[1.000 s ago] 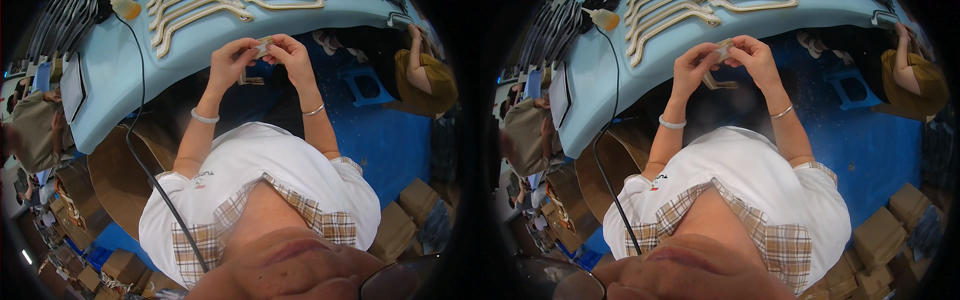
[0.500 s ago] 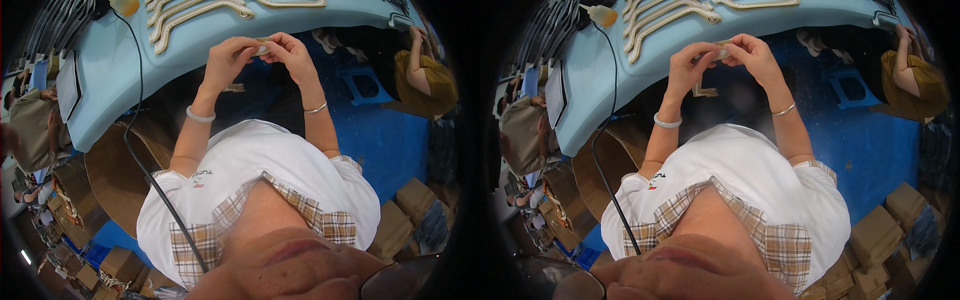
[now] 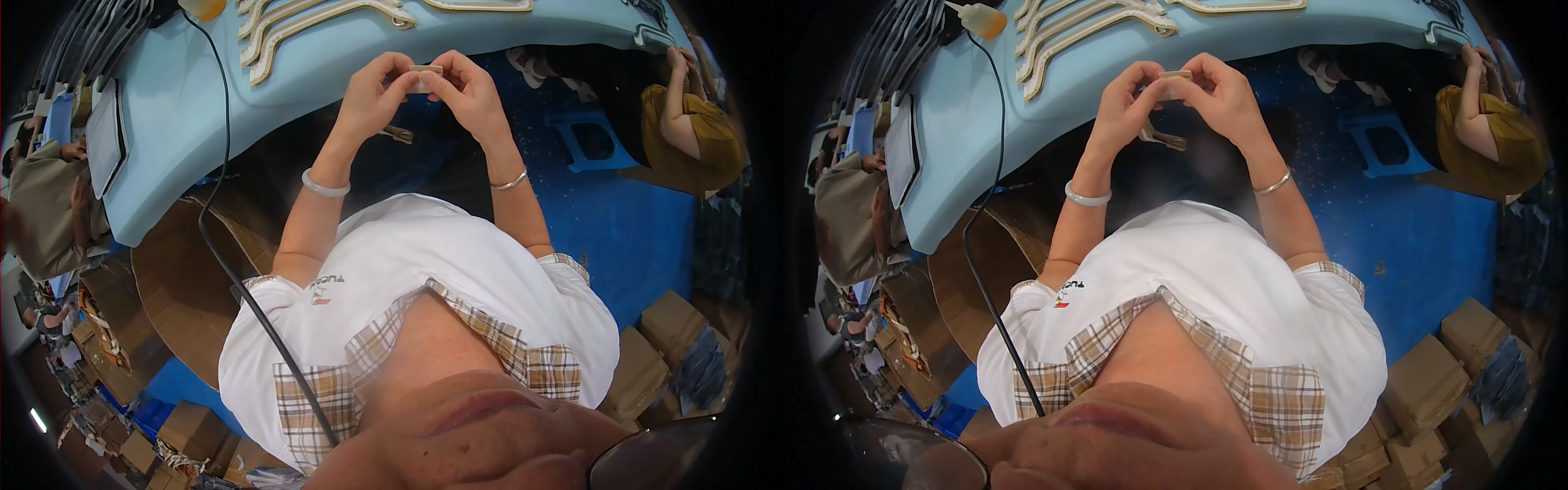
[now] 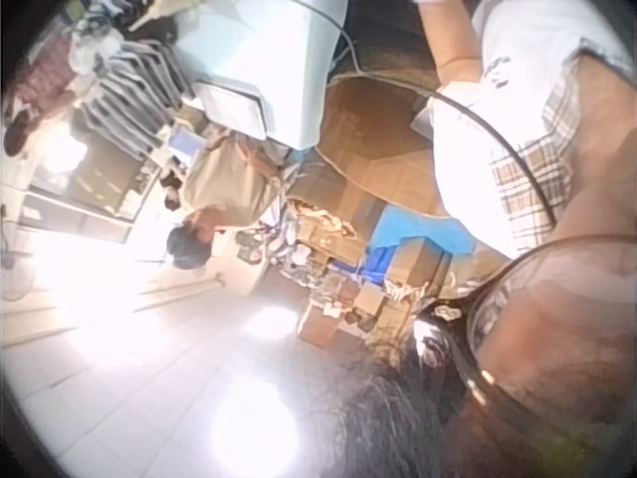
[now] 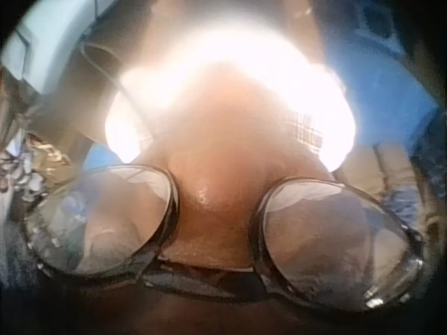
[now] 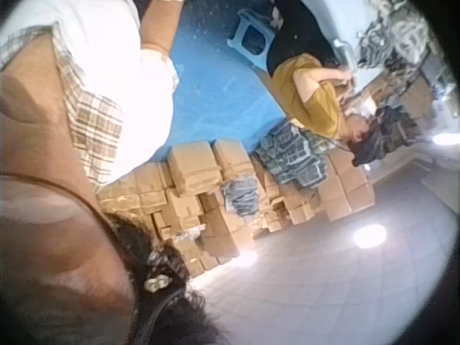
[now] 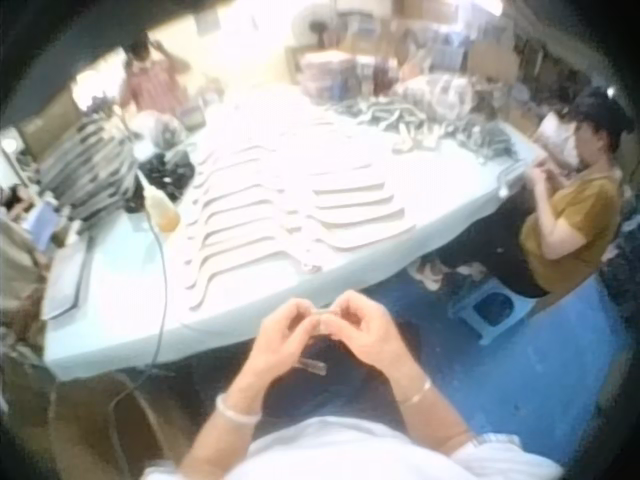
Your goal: The person attaches adhesive patches onto the ends of U-shaped bag frames by hand and places the finished frames into stacks on the table.
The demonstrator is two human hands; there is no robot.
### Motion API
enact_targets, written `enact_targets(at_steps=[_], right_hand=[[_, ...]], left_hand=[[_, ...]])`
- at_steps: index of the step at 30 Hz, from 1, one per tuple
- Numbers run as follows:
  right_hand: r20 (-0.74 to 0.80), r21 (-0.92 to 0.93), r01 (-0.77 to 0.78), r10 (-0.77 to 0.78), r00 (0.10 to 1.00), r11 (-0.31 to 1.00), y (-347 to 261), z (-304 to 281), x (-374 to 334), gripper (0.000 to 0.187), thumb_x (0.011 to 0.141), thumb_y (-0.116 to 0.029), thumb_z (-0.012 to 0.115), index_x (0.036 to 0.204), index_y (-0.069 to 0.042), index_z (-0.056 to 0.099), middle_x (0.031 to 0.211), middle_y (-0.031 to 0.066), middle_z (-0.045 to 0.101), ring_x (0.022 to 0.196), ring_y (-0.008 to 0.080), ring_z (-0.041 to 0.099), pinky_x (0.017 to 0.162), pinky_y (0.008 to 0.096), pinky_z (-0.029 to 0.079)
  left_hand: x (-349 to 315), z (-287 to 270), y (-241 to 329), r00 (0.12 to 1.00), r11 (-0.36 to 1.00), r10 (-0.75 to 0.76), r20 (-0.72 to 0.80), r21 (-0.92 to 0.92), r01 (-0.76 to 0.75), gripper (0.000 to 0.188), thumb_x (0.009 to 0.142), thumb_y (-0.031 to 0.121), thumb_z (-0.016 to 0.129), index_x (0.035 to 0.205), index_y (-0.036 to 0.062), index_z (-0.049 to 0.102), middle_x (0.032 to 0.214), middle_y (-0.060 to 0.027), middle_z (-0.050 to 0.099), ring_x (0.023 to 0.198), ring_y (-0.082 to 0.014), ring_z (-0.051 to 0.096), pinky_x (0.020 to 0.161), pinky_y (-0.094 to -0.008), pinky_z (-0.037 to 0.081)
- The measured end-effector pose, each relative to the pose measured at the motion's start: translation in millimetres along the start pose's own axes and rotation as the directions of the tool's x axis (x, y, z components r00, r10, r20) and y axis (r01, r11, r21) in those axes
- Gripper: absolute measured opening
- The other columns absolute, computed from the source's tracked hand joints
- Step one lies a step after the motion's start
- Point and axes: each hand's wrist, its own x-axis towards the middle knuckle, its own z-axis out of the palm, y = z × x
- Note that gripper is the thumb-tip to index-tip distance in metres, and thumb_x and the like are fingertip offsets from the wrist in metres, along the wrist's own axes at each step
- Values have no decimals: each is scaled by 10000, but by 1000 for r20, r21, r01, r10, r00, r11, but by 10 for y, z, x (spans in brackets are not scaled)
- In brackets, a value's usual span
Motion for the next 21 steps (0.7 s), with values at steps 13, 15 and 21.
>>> enact_targets(at_steps=[13, 15, 21], right_hand=[[67, 263, -105, 91, 994, 959, 75, -13, 22, 122, 869, -126, 652, 866, -11, 611, 762, -4, 599, 710, 63, 542, 661, 201, 467], [47, 101, -3, -2, 999, 995, 105, -66, 34, 118, 865, -117, 658, 857, -8, 613, 739, -8, 597, 691, 57, 544, 648, 192, 461], [-36, 138, -64, 70, 997, 988, 22, -21, 7, 150, 843, -135, 687, 810, -4, 621, 722, 5, 608, 673, 48, 548, 611, 196, 462]], left_hand=[[19, -80, -82, 987, 972, -93, 128, -205, 118, 184, 887, 189, 641, 942, 17, 603, 827, 4, 594, 737, -60, 533, 652, -201, 447], [28, -70, -36, 985, 975, -112, 131, -178, 134, 177, 883, 182, 646, 928, 15, 608, 814, 3, 597, 726, -60, 534, 651, -200, 445], [28, -64, 31, 981, 957, -143, 131, -235, 171, 178, 867, 176, 669, 891, 7, 620, 788, 4, 601, 714, -57, 536, 643, -196, 440]])
